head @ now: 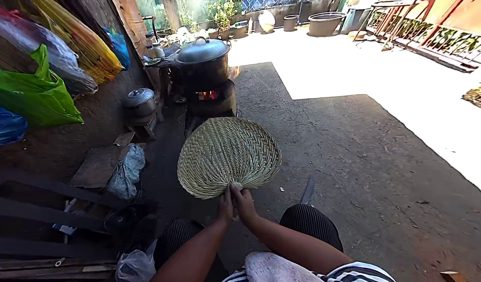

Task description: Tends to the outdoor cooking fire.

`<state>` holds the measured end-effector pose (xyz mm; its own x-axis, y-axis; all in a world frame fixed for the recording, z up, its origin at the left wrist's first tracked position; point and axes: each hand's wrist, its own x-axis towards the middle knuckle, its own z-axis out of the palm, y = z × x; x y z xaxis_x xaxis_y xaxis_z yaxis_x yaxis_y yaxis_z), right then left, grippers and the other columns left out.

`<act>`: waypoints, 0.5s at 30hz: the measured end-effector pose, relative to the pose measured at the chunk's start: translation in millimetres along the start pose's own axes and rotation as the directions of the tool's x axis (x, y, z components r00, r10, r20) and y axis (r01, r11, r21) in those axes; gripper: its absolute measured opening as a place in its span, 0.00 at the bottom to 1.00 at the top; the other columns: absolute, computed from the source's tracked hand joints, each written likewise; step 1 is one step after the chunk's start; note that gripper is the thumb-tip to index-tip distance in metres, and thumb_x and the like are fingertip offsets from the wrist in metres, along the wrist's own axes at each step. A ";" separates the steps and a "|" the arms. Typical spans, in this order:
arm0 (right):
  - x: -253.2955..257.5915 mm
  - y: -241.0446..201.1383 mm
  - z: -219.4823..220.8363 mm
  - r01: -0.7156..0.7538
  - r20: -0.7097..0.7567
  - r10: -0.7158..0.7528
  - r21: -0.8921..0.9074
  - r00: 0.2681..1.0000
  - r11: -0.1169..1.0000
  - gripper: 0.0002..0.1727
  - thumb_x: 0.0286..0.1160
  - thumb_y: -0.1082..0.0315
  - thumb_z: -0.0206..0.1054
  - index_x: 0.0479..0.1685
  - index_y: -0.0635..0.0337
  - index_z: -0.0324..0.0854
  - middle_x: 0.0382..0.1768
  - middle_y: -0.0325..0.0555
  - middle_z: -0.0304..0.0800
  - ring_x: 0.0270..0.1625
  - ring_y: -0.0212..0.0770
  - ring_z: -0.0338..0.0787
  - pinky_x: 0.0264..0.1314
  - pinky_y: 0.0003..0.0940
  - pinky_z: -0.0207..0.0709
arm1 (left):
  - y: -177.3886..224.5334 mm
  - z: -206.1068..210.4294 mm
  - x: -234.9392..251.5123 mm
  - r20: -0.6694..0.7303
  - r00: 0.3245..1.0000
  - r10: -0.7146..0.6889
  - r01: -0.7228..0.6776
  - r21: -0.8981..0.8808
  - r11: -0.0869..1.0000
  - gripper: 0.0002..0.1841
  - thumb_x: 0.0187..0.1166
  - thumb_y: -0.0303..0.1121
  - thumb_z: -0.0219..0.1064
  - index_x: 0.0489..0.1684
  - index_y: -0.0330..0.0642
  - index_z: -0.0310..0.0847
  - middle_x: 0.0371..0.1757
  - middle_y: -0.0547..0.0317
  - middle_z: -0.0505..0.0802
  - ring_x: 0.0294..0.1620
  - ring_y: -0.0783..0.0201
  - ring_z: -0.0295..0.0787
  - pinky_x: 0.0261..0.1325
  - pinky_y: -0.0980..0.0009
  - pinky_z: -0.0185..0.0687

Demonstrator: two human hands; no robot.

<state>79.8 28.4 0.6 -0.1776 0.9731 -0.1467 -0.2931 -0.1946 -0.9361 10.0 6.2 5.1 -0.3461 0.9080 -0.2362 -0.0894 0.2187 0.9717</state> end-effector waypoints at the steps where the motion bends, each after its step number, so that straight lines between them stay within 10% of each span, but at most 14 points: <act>1: 1.5 1.8 -1.0 -0.002 0.003 0.002 -0.002 1.000 1.000 0.17 0.89 0.64 0.59 0.59 0.72 0.72 0.39 0.47 0.88 0.41 0.31 0.89 0.50 0.30 0.84 | -1.4 0.2 1.1 -0.003 1.000 -0.005 0.005 0.014 1.000 0.29 0.97 0.44 0.37 0.66 0.27 0.78 0.59 0.40 0.88 0.60 0.62 0.85 0.68 0.64 0.77; 15: 4.3 2.1 1.1 -0.196 -0.064 0.199 0.057 0.978 0.979 0.20 0.94 0.60 0.53 0.62 0.72 0.74 0.46 0.55 0.89 0.49 0.38 0.90 0.59 0.35 0.82 | -7.3 -2.5 10.3 0.065 0.984 -0.168 0.170 -0.025 0.985 0.31 0.96 0.48 0.36 0.71 0.32 0.77 0.67 0.44 0.87 0.66 0.62 0.84 0.70 0.63 0.76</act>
<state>77.4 32.0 -1.7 -0.1718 0.9206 -0.3507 -0.3060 -0.3882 -0.8693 4.8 13.1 -4.5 -0.2648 0.8795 -0.3955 -0.1701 0.3611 0.9169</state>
